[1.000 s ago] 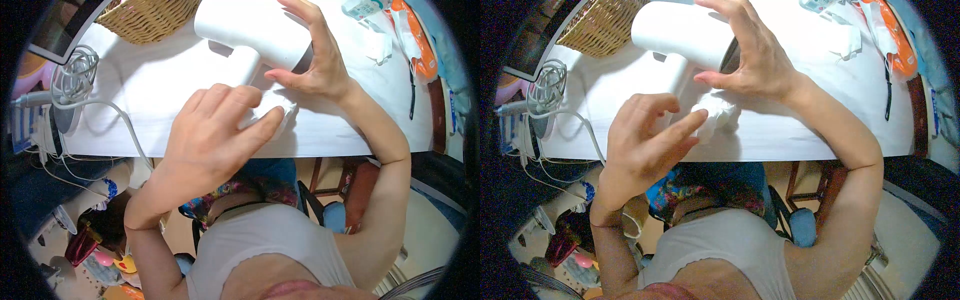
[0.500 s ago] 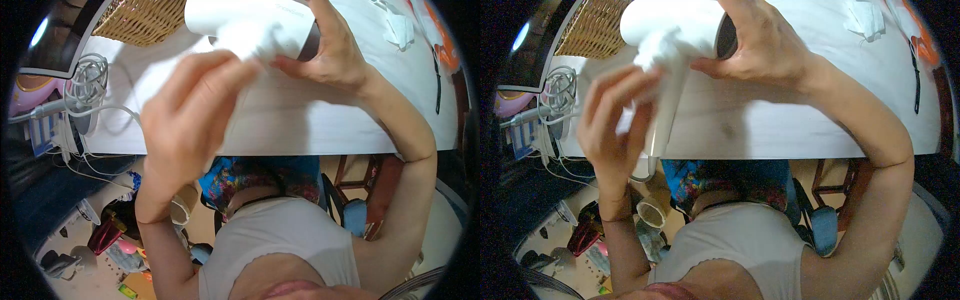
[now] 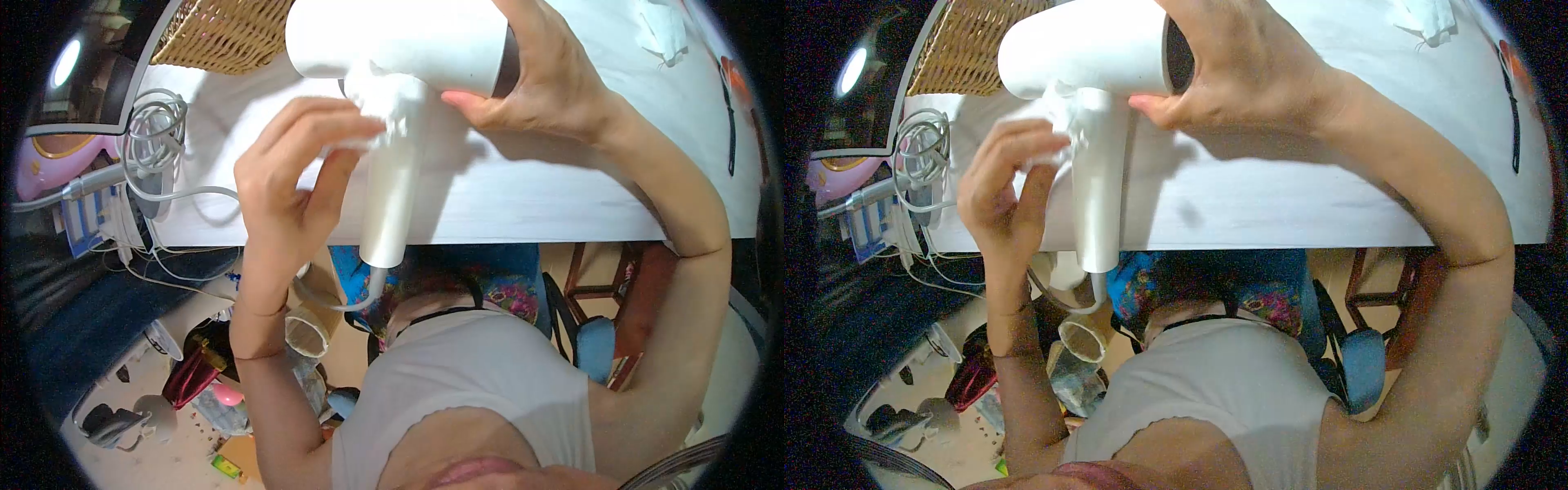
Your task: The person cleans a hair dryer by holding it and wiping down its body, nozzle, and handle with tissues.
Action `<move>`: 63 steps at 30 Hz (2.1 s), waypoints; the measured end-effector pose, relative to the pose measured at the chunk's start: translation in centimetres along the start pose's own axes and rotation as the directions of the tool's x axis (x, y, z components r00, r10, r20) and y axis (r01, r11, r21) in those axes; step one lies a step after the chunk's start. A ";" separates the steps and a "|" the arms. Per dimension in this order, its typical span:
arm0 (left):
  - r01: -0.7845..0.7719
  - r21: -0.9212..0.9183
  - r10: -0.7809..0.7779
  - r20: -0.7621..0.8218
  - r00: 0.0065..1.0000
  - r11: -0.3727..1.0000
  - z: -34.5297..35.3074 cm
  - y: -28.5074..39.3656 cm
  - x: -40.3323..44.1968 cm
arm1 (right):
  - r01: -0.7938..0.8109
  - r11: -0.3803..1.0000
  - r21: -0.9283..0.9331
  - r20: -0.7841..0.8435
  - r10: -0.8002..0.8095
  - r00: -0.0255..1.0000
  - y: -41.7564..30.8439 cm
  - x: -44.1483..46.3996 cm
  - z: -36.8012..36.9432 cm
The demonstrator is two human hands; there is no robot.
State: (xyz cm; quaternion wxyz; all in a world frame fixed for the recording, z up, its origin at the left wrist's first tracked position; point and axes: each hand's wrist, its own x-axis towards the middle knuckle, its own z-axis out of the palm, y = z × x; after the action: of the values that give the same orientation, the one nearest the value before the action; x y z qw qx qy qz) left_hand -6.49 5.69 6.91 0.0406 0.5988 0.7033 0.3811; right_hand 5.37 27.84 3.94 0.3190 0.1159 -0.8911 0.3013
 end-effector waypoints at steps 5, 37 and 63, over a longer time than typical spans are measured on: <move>0.072 -0.091 -0.071 0.015 0.997 0.993 -0.2 1.0 -2.6 | -0.057 0.998 0.020 0.019 0.056 0.998 0.0 0.1 0.2; -0.079 0.254 0.103 -0.085 0.991 0.964 1.4 0.6 0.4 | 0.204 0.978 -0.038 -0.048 -0.205 0.978 0.6 0.3 0.9; -0.019 0.069 0.022 -0.043 0.999 0.997 0.3 0.3 0.2 | 0.128 0.992 0.004 -0.036 -0.128 0.991 1.9 -0.5 1.3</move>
State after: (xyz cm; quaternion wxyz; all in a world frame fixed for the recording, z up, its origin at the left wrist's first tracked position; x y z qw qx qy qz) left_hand -6.15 6.05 6.98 0.0009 0.5985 0.7105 0.3701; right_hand 4.40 28.55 1.93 0.3530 0.1683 -0.8751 0.2849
